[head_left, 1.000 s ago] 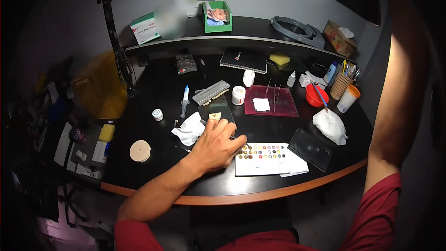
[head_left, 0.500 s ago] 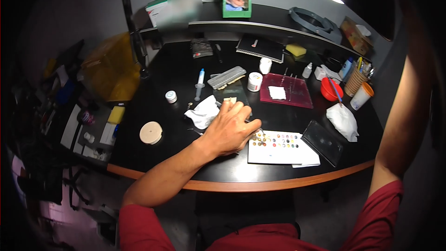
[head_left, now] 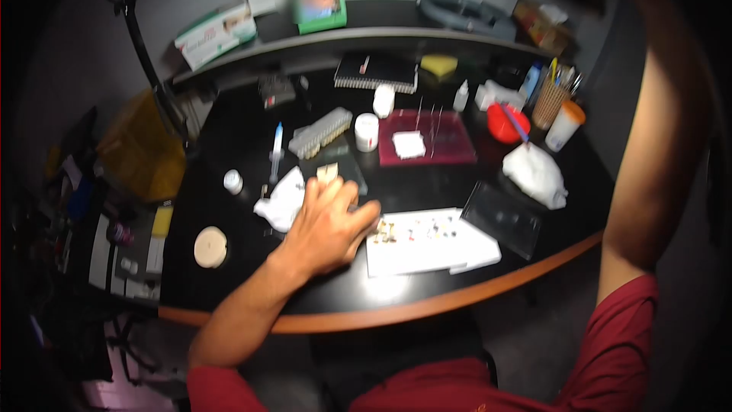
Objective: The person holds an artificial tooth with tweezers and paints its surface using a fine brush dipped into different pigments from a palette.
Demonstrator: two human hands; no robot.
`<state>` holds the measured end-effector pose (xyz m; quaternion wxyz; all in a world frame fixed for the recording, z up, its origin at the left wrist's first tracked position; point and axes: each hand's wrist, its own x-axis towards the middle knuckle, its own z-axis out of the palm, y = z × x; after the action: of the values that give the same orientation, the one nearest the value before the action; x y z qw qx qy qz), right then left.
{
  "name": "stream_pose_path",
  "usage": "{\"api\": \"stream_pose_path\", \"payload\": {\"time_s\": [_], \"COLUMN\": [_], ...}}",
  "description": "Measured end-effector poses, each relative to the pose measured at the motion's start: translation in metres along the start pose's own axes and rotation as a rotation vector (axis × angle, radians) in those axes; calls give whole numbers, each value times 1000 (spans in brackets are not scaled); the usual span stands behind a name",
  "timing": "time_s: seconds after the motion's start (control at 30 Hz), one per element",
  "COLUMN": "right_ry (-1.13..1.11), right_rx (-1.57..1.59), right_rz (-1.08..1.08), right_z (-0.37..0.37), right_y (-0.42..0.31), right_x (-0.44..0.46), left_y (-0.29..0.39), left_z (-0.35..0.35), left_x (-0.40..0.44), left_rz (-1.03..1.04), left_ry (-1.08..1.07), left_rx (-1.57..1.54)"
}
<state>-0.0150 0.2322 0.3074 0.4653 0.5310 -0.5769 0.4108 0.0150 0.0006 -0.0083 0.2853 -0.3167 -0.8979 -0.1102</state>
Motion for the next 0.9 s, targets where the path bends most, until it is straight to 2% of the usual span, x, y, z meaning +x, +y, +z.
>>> {"api": "stream_pose_path", "payload": {"time_s": [0.1, 0.23, 0.27, 0.33, 0.37, 0.4, 0.43, 0.5, 0.57, 0.7, 0.77, 0.83, 0.9], "right_ry": [50, 195, 206, 382, 540, 576, 536, 354, 240, -113, -139, -219, -124], "right_rx": [56, 255, 275, 285, 267, 225, 202, 369, 320, 500, 658, 681, 727], "right_rz": [2, 120, 185, 420, 584, 644, 700, 740, 882, 896, 914, 924, 971], "right_z": [-20, -65, -97, -95, -75, -70, -71, -71, -42, 2, 23, 29, 39], "right_y": [-1, 17, 42, 46, 29, 28, 30, 36, 26, 16, 12, 11, 5], "right_x": [-9, -66, -89, -116, -128, -147, -170, -221, -247, -273, -282, -291, -300], "left_y": [0, 4, 3, 5, 3, 3, 3, 5, 7, 8, 11, 12, 12], "left_z": [-3, -4, -3, -2, 0, -1, -2, -2, -3, -1, -1, -1, 0], "left_x": [0, 2, 2, 3, 2, 2, 1, 2, 1, 1, 0, 0, 0], "left_rz": [4, -26, -24, -36, -46, -45, -43, -73, -87, -98, -111, -121, -124], "left_ry": [-8, -38, -36, -32, -14, 7, 24, 38, 43, 44, 38, 32, 52], "left_rx": [1, -5, -2, -16, -3, -1, 3, 18, 38, 97, 131, 154, 171]}}
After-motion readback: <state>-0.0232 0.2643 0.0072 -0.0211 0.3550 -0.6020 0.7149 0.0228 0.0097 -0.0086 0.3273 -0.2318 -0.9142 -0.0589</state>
